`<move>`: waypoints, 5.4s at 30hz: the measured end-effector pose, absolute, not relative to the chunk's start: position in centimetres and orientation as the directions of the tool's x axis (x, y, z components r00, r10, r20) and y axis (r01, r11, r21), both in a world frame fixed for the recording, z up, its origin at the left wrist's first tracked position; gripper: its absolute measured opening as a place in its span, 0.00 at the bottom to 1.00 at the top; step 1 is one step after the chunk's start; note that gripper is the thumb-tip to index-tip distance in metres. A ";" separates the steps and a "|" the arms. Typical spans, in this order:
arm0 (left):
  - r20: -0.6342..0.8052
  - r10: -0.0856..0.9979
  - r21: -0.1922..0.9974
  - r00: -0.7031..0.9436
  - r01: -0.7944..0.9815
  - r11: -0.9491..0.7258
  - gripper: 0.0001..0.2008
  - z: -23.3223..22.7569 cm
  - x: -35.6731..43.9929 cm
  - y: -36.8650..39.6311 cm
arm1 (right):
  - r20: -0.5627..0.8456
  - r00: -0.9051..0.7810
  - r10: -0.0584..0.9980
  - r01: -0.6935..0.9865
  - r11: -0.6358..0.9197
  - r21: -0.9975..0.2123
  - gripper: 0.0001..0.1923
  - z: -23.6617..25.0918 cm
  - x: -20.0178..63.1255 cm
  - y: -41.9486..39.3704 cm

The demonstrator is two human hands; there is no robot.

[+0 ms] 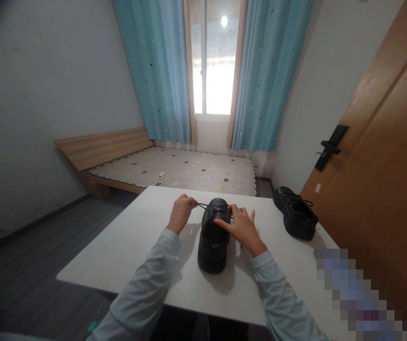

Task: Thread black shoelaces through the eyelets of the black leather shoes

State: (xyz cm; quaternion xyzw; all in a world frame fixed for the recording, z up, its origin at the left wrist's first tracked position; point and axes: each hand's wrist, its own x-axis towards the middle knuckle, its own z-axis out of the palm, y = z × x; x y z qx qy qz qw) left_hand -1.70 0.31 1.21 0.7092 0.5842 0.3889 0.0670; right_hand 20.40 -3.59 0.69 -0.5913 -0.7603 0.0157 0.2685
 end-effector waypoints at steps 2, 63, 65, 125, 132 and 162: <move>0.548 0.835 0.595 -0.045 0.723 -0.351 0.04 1.6 -1.6 0.3 | 0.391 -0.157 0.907 0.891 0.301 -0.340 0.29 0.7 20.4 -3.6; 0.545 0.838 0.421 -0.028 0.873 -0.245 0.11 0.7 -2.0 1.2 | 0.430 -0.137 0.892 0.904 0.291 -0.315 0.29 0.3 20.4 -3.7; 0.567 0.820 0.470 -0.082 0.849 -0.240 0.10 1.0 -1.9 1.1 | 0.432 -0.140 0.891 0.902 0.294 -0.315 0.29 0.3 20.5 -3.7; 0.279 0.661 0.555 -0.697 -0.445 -0.703 0.05 3.8 -5.2 1.1 | 0.425 -0.145 0.894 0.893 0.303 -0.333 0.29 -0.4 21.3 -3.5; 0.465 0.569 0.632 -0.678 -0.196 -0.750 0.12 4.3 -4.9 0.9 | 0.398 -0.143 0.906 0.890 0.294 -0.349 0.30 -0.5 21.5 -3.4; 0.108 0.994 0.178 -0.004 0.984 -0.015 0.15 -0.8 -15.4 4.6 | 0.403 -0.153 0.902 0.851 0.327 -0.410 0.31 -0.8 23.0 -3.1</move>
